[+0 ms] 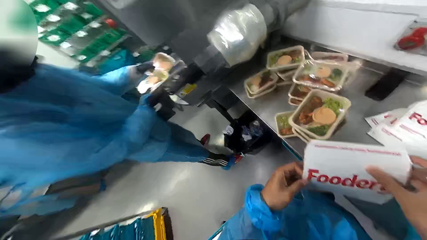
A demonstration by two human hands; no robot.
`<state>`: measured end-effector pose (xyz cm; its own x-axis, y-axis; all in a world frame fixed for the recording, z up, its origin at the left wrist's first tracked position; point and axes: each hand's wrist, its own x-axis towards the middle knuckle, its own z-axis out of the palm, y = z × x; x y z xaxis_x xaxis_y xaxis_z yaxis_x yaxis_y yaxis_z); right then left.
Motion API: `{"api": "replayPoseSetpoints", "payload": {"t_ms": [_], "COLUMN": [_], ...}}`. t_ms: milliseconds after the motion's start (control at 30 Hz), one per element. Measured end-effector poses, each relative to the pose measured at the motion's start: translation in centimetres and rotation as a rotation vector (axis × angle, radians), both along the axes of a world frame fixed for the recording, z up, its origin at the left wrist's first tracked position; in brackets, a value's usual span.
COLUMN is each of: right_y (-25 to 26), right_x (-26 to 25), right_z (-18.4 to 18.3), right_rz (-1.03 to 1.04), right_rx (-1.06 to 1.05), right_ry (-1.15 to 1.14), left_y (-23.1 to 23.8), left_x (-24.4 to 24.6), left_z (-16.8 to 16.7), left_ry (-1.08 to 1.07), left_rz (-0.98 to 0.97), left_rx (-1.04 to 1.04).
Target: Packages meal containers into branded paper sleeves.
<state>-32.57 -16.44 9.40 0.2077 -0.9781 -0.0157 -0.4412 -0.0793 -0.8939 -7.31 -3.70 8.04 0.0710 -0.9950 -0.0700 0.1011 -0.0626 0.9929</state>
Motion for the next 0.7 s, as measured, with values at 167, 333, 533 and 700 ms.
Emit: {"api": "replayPoseSetpoints", "payload": {"t_ms": [167,333,533,700], "right_y": [4.5,7.3,10.3,9.6], "right_x": [2.1,3.8,6.6,5.7], "right_z": [0.9,2.3,1.6,1.1], "right_rz": [-0.001,0.121,0.136,0.240], "right_rx": [0.340,0.640,0.671,0.272], "right_ry": [-0.276,-0.329,-0.558,-0.225], "left_y": [2.8,4.7,-0.2,-0.8], "left_x": [3.8,6.7,6.0,5.0], "left_z": [-1.8,-1.3,3.0,3.3], "left_ry": [0.042,-0.554,-1.188,-0.937], "left_rz": [-0.166,-0.156,-0.243,-0.532], "left_rx": [0.045,-0.091,-0.567,-0.415]}}
